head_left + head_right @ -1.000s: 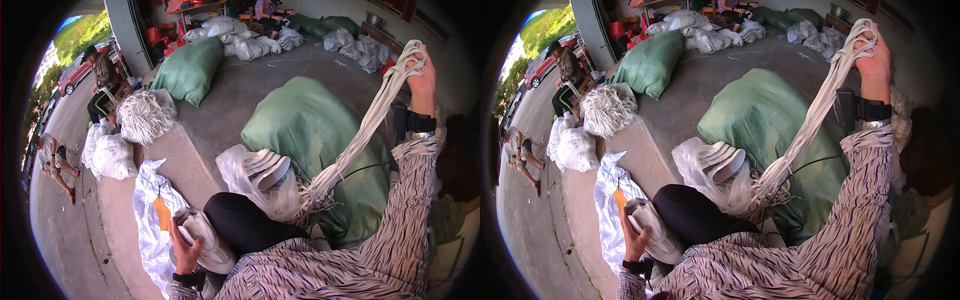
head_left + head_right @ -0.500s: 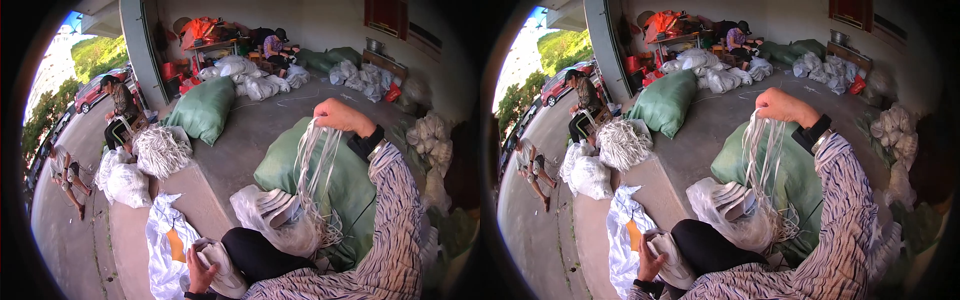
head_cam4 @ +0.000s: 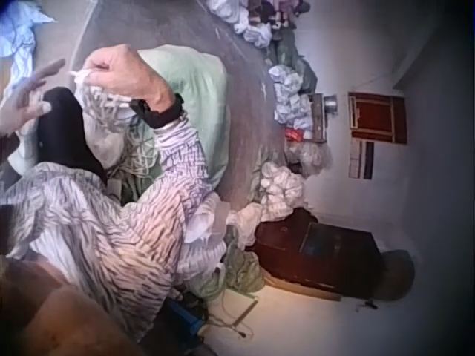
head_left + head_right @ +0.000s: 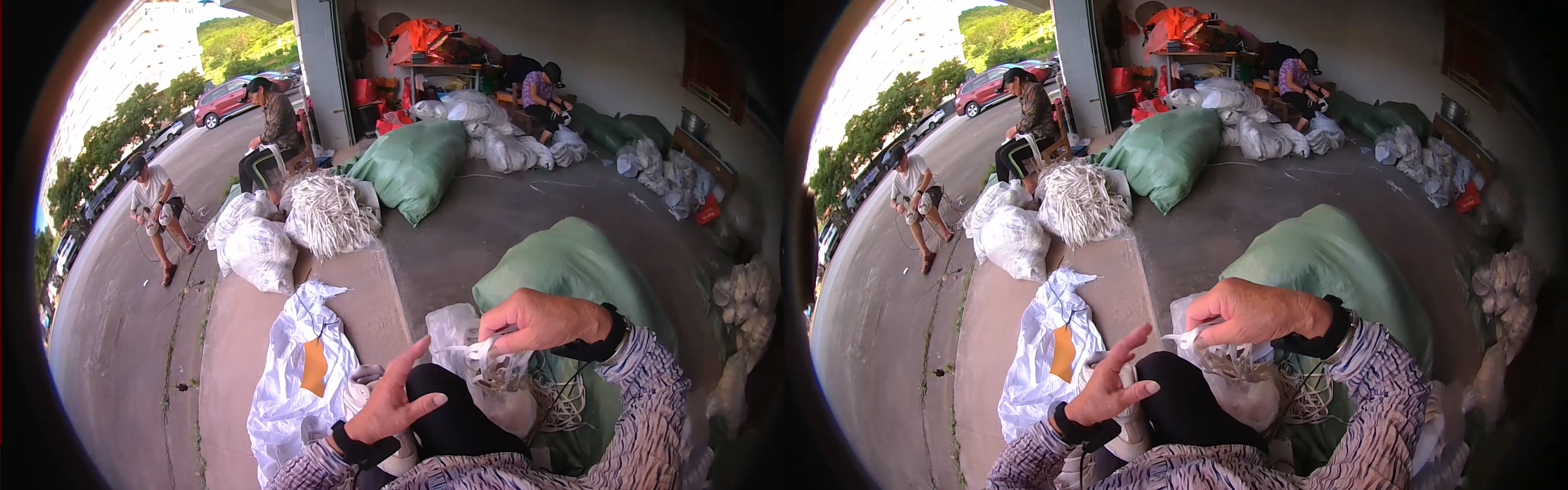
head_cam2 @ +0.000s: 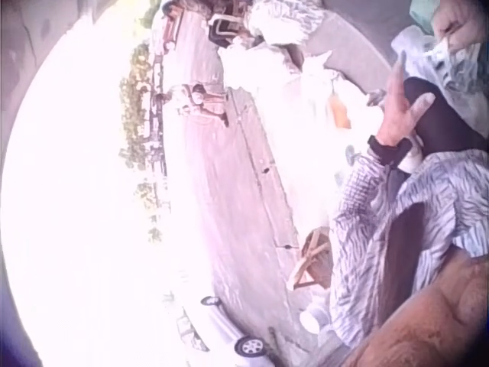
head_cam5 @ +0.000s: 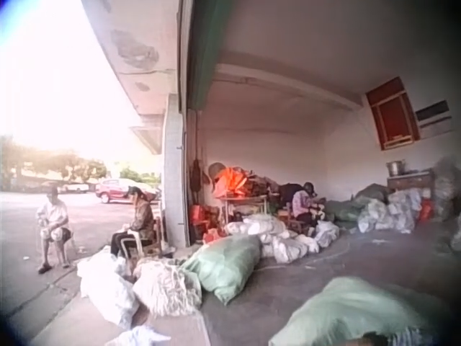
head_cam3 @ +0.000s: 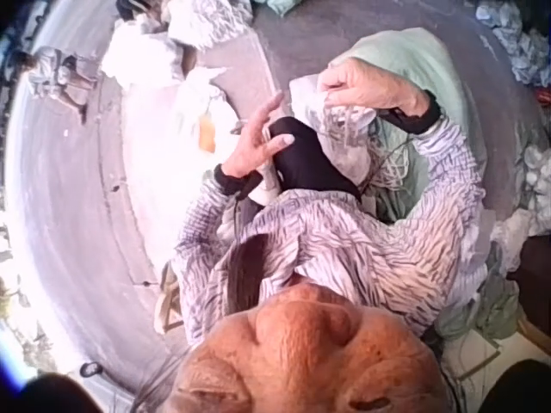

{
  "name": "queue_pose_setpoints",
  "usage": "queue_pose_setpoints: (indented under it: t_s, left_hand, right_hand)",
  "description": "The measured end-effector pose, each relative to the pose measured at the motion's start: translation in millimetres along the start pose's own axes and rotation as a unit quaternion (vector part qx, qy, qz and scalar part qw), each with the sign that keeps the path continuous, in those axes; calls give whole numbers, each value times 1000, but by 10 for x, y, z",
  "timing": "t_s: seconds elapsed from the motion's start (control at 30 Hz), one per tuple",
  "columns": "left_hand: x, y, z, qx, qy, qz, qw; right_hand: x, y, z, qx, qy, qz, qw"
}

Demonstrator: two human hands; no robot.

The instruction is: Lacing a white sneaker with white laces.

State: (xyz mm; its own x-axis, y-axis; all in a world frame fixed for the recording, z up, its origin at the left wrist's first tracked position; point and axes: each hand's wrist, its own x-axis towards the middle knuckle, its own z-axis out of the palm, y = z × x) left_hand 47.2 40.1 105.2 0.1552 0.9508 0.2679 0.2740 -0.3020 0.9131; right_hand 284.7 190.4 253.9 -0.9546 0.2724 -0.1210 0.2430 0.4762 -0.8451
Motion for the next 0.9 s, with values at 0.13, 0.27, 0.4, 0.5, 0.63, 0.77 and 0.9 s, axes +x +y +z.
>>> queue_pose_setpoints:
  t_s: [0.13, 0.27, 0.4, 0.5, 0.63, 0.77, 0.9]
  left_hand:
    - [102, 198, 635, -142, -109, -19, 984]
    - [-84, 41, 705, -224, -88, -85, 967]
    - [-200, 34, 755, -194, -68, -8, 979]
    - [-205, 68, 838, -309, -167, -21, 936]
    - [-425, -93, 740, -225, -201, -99, 948]
    - [-892, -288, 478, -139, -115, -131, 975]
    - [-1142, -297, 325, -204, -131, -217, 946]
  right_hand:
    - [57, 45, 148, -20, -45, -3, 999]
    - [-193, 320, 50, 46, -115, 109, 986]
    - [-456, 601, -74, -55, -95, 178, 978]
    - [-667, 602, -214, -72, -94, 210, 971]
    - [-901, 599, -244, -9, -56, 253, 966]
    - [-917, 880, -28, 58, -64, 242, 966]
    - [-719, 1187, 358, 207, -25, 254, 944]
